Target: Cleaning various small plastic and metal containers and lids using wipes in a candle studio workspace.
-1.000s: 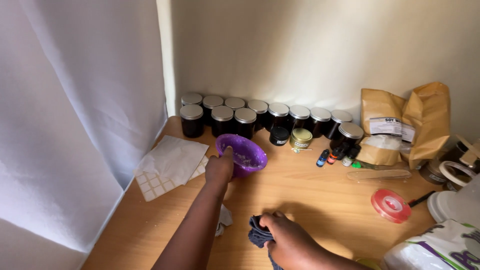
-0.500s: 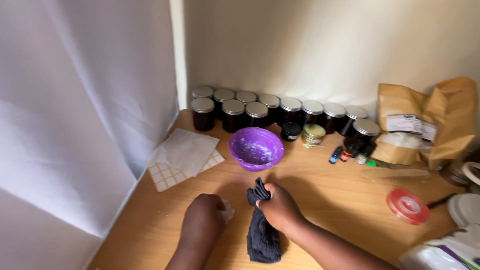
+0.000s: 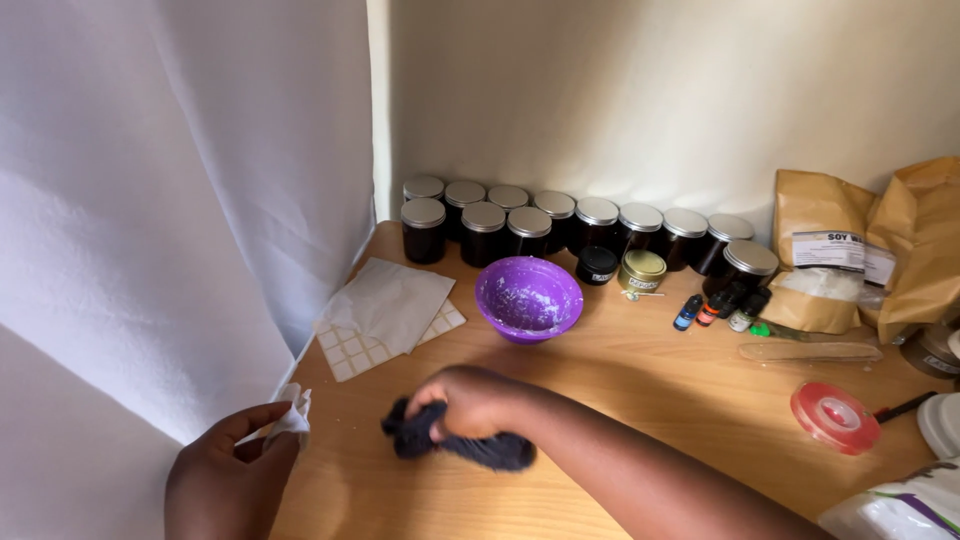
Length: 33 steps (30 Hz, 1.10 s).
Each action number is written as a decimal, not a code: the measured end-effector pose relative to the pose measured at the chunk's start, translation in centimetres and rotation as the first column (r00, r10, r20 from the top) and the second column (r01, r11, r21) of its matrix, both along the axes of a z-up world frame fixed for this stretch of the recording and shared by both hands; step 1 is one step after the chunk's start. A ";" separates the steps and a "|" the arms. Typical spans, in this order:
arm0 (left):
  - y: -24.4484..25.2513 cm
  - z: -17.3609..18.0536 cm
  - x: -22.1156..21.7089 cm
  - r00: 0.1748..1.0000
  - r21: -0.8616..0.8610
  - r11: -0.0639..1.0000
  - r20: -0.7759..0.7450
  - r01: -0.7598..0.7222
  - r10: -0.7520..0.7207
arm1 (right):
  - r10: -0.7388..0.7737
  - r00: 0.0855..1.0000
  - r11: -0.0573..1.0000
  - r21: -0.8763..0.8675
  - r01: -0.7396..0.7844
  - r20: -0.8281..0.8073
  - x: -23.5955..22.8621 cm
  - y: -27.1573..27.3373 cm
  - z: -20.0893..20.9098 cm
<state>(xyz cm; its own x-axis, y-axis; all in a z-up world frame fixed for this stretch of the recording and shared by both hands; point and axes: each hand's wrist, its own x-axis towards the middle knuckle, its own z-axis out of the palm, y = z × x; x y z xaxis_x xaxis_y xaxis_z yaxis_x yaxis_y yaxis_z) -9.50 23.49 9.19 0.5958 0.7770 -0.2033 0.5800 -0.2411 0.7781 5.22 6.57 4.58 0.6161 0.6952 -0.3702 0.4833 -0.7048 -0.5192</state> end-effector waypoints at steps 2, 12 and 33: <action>0.0 0.6 0.5 1.000 -0.015 1.000 -0.024 0.017 -0.018 | -0.082 0.996 0.996 -0.018 0.083 0.035 -2.4 -0.3 0.2; 1.0 1.3 2.3 0.994 0.053 0.994 -0.057 0.095 -0.092 | -0.653 0.738 0.712 0.192 0.675 -0.172 -5.0 4.7 -3.5; -8.0 -1.2 5.3 0.869 -0.182 0.902 0.396 0.392 -0.298 | 0.217 0.500 0.314 0.545 0.778 -0.839 -2.4 -3.8 -1.9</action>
<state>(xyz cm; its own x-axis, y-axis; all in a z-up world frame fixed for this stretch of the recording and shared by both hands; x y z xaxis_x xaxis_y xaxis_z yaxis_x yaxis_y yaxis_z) -4.24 15.51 8.02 0.8839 0.4592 -0.0886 0.1735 -0.1460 0.9740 2.83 2.74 2.72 0.7073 0.6942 -0.1335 -0.5049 0.3639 -0.7827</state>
